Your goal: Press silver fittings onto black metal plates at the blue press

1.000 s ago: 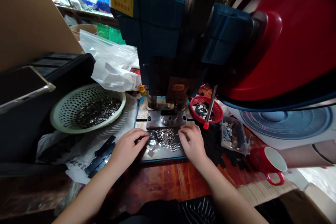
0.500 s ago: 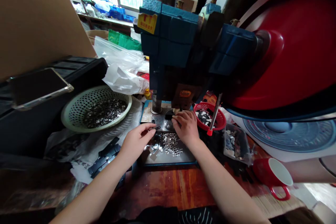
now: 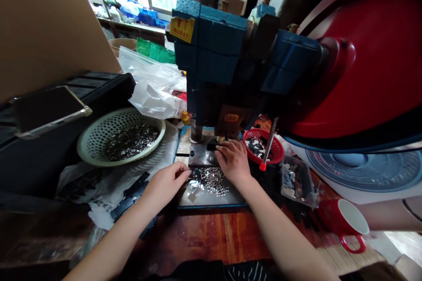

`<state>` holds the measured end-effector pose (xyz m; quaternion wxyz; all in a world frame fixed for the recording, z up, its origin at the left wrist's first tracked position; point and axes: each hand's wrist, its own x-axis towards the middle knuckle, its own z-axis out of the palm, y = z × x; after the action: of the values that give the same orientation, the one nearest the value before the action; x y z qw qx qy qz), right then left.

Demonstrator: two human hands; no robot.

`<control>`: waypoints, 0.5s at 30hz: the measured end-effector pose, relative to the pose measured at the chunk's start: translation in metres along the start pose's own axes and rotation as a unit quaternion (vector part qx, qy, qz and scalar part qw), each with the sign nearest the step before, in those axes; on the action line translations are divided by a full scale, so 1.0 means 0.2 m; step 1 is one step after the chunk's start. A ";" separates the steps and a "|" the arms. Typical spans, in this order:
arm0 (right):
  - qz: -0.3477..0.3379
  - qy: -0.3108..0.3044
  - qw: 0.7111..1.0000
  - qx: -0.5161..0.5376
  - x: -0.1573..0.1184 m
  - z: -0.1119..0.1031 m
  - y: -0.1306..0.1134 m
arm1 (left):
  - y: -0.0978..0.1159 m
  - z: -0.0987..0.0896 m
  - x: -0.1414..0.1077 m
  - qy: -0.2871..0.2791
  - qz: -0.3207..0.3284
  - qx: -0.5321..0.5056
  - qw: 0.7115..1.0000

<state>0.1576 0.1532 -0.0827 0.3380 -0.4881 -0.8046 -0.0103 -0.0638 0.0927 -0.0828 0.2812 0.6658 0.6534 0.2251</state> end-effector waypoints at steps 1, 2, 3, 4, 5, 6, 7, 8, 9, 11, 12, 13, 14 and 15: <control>0.003 0.002 1.000 0.002 0.00 0.00 0.00 | 0.00 0.00 0.00 -0.004 0.004 0.009 1.000; 0.005 0.003 1.000 0.003 0.00 -0.01 0.00 | 0.00 0.01 0.00 -0.008 0.011 0.013 1.000; 0.004 0.001 1.000 0.001 0.00 -0.01 0.00 | 0.00 0.01 -0.01 -0.009 0.025 0.013 1.000; 0.001 -0.001 1.000 -0.004 0.00 -0.01 0.00 | 0.00 0.01 -0.01 -0.007 0.045 0.009 0.999; -0.004 -0.004 1.000 -0.012 0.00 -0.02 0.00 | 0.00 0.01 -0.01 -0.003 0.065 0.004 0.998; -0.009 -0.008 1.000 -0.020 0.00 -0.02 0.00 | 0.00 0.01 -0.01 0.004 0.080 -0.003 0.997; -0.012 -0.012 1.000 -0.026 0.00 -0.03 -0.01 | 0.01 0.01 -0.01 0.010 0.086 -0.012 0.996; -0.011 -0.016 0.999 -0.029 0.00 -0.03 -0.01 | 0.02 0.00 -0.01 0.013 0.081 -0.023 0.996; -0.006 -0.019 0.999 -0.029 0.01 -0.03 -0.02 | 0.03 0.00 0.00 0.014 0.066 -0.037 0.997; 0.008 -0.025 0.999 -0.027 0.01 -0.03 -0.02 | 0.06 0.00 0.02 0.021 0.035 -0.070 0.997; 0.010 -0.028 0.999 -0.028 0.02 -0.03 -0.03 | 0.07 0.00 0.04 0.027 0.027 -0.087 0.995; 0.006 -0.029 0.999 -0.033 0.02 -0.04 -0.03 | 0.09 0.00 0.06 0.036 0.025 -0.105 0.994; -0.003 -0.031 0.999 -0.039 0.02 -0.04 -0.03 | 0.10 0.00 0.08 0.047 0.025 -0.123 0.991; -0.015 -0.033 0.998 -0.045 0.02 -0.04 -0.03 | 0.12 0.01 0.11 0.055 0.027 -0.140 0.988</control>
<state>0.1563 0.1514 -0.0723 0.2891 -0.4909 -0.8211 -0.0353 -0.0447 0.1143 -0.0699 0.3297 0.6239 0.6113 0.3583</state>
